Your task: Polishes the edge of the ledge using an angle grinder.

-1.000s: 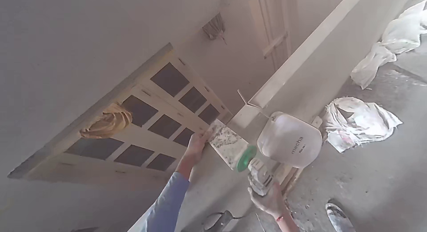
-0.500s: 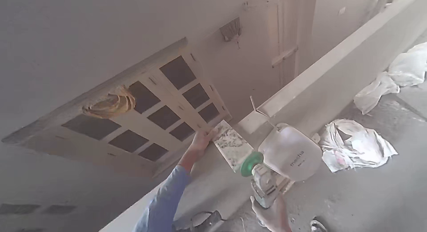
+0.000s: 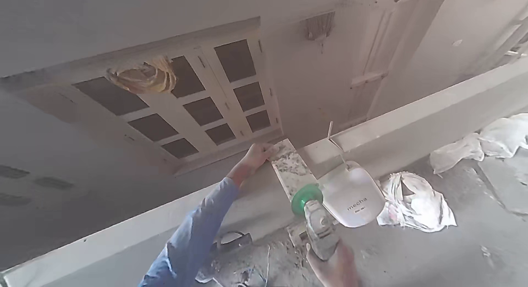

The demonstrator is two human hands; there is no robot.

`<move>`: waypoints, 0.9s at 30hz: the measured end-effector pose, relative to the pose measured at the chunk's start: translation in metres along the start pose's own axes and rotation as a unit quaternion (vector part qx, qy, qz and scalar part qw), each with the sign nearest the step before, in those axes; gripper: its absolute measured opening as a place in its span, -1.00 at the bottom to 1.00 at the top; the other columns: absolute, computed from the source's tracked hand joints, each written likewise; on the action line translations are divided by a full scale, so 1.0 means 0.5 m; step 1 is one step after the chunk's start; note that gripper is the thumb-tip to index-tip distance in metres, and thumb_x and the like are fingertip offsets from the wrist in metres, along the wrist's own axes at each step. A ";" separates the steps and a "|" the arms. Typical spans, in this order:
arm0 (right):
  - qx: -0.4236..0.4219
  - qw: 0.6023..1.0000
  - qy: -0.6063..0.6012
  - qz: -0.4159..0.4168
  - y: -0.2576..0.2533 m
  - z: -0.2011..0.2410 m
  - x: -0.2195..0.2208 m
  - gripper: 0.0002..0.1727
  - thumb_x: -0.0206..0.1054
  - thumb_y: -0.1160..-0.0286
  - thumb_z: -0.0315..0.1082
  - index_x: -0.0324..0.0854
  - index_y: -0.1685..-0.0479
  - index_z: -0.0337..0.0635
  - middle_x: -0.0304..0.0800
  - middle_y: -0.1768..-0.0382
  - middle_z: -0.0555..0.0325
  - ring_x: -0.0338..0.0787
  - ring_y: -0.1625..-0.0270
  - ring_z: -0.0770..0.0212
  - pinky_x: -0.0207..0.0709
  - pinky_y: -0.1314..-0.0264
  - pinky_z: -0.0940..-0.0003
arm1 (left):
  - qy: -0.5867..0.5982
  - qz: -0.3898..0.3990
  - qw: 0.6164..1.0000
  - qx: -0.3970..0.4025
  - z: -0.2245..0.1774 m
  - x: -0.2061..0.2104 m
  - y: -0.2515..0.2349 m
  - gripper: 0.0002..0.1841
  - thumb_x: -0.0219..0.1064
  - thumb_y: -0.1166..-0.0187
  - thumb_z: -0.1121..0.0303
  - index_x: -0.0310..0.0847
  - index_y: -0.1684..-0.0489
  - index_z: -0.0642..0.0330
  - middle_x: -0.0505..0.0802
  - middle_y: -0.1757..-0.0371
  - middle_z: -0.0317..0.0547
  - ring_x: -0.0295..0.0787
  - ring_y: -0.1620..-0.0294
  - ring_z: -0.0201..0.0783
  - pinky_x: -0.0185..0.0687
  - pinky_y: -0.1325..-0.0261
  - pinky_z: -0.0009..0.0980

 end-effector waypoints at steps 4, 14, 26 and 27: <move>0.054 0.998 0.039 0.021 -0.003 0.024 -0.053 -0.23 0.71 0.17 0.07 0.70 -0.06 -0.31 0.89 0.34 -0.05 0.90 0.27 -0.04 0.73 0.15 -0.21 | 0.032 0.009 0.999 0.000 0.004 -0.004 -0.001 -0.73 0.32 -0.71 0.23 0.77 0.00 0.28 0.87 0.16 -0.12 0.80 0.15 -0.36 0.74 -0.08 -0.30; 0.076 0.979 0.144 0.126 -0.016 0.104 -0.114 -0.18 0.68 0.21 0.19 0.70 -0.12 -0.17 0.89 0.35 0.05 0.89 0.27 -0.02 0.71 0.22 -0.20 | 0.033 0.016 0.999 -0.022 0.004 -0.012 0.000 -0.66 0.34 -0.68 0.13 0.77 0.01 0.28 0.86 0.19 -0.09 0.78 0.18 -0.34 0.72 -0.05 -0.27; 0.112 0.952 0.208 0.195 -0.023 0.154 -0.145 -0.19 0.66 0.18 0.23 0.73 -0.09 -0.17 0.89 0.36 0.03 0.89 0.26 -0.03 0.70 0.19 -0.22 | 0.040 0.017 0.998 -0.038 0.011 -0.018 -0.004 -0.69 0.43 -0.61 0.14 0.80 -0.01 0.23 0.86 0.21 -0.11 0.78 0.22 -0.35 0.73 -0.01 -0.27; 0.111 0.950 0.214 0.196 -0.024 0.157 -0.144 -0.18 0.66 0.18 0.23 0.72 -0.11 -0.16 0.89 0.35 0.03 0.89 0.25 -0.04 0.70 0.19 -0.22 | 0.046 0.017 0.998 -0.032 0.013 -0.018 -0.005 -0.70 0.44 -0.60 0.15 0.80 0.03 0.24 0.86 0.24 -0.11 0.77 0.25 -0.36 0.73 0.01 -0.28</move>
Point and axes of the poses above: each hand's wrist, its own y-axis away from the middle knuckle, its own x-axis out of the palm, z = x × y, the point moved 1 cm from there along -y, towards the middle knuckle
